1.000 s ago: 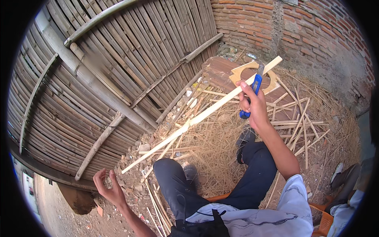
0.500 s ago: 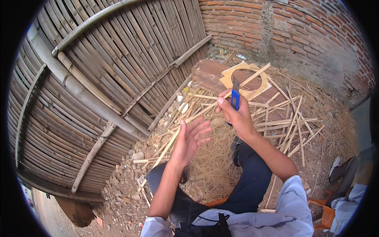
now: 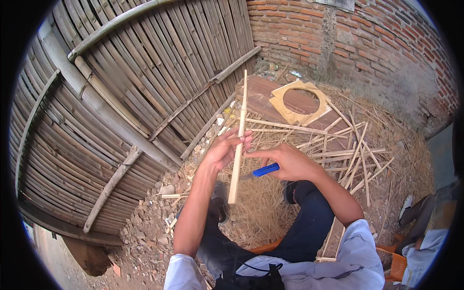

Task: The person sits on the ground and uses a blue utility knife to shave thin strips of bamboo. They hold the bamboo strip in their left hand and scrape along its length with the knife in their right hand, producing fine shavings that fall to the ground.

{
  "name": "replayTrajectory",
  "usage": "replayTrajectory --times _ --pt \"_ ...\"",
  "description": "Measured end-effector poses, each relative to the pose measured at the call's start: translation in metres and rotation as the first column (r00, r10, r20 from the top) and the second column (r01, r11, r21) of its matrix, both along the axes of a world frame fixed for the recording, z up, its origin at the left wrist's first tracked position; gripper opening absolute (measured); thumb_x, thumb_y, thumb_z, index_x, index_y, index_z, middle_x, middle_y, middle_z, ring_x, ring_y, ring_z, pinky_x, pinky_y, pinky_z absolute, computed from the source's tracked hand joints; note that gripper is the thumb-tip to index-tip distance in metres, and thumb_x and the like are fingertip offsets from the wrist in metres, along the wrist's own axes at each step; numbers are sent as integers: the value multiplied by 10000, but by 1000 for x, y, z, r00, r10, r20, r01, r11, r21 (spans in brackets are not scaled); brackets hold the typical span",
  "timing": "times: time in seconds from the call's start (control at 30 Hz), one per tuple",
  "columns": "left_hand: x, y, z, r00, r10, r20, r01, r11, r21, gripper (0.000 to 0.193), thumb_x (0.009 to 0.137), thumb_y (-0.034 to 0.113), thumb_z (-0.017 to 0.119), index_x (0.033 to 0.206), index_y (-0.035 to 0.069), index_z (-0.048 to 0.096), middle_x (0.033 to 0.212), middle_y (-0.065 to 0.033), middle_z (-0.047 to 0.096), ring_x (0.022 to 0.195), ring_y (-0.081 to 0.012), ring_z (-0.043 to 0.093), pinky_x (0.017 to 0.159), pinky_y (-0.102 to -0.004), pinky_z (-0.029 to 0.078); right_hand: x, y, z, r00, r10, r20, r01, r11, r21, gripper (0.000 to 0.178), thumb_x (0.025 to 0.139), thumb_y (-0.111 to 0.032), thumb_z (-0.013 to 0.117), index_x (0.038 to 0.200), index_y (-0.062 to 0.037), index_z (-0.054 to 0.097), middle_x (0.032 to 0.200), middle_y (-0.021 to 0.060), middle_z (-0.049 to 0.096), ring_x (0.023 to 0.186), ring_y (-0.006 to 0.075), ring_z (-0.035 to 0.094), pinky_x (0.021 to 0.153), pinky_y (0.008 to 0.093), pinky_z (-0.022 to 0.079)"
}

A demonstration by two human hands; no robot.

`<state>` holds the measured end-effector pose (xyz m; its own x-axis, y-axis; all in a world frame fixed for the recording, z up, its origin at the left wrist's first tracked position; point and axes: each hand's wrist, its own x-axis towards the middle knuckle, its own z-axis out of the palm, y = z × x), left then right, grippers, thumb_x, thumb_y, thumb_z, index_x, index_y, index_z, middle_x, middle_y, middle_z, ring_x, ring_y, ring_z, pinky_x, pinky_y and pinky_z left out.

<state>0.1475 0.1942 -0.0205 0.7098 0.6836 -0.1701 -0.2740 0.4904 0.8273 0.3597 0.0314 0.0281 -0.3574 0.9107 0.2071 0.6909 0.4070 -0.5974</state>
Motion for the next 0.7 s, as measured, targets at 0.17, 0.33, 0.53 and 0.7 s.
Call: replayTrajectory --times 0.17,0.33,0.53,0.7 --pt "-26 -2 13 974 158 -162 -97 938 333 593 1057 -61 579 1617 1 394 1456 -160 665 1049 -194 726 932 -346 630 19 -25 19 984 -112 140 122 990 -69 388 883 -205 850 1263 -164 782 994 133 797 928 354 758 826 449 577" --pt "-43 -36 38 967 191 -166 -82 858 507 508 1058 -39 592 1554 21 502 1335 -114 720 939 -162 712 802 -303 569 32 7 8 838 -294 -460 307 950 -48 318 1015 -305 794 1243 -84 786 937 40 777 828 163 721 758 363 549" --pt "-48 -71 52 990 53 -133 19 872 489 431 1070 47 629 1492 6 556 1255 -128 733 887 -173 712 792 -319 555 12 33 29 667 -221 -711 225 970 -90 490 1104 -381 670 1444 -29 681 913 7 710 884 89 638 835 289 494" --pt "-48 -80 41 993 -32 -118 80 898 433 426 1035 -8 608 1460 -1 584 1158 -126 725 839 -176 684 760 -304 532 7 40 58 561 -200 -803 267 962 -54 457 1080 -364 713 1388 -27 703 925 -20 712 677 9 514 609 211 383"
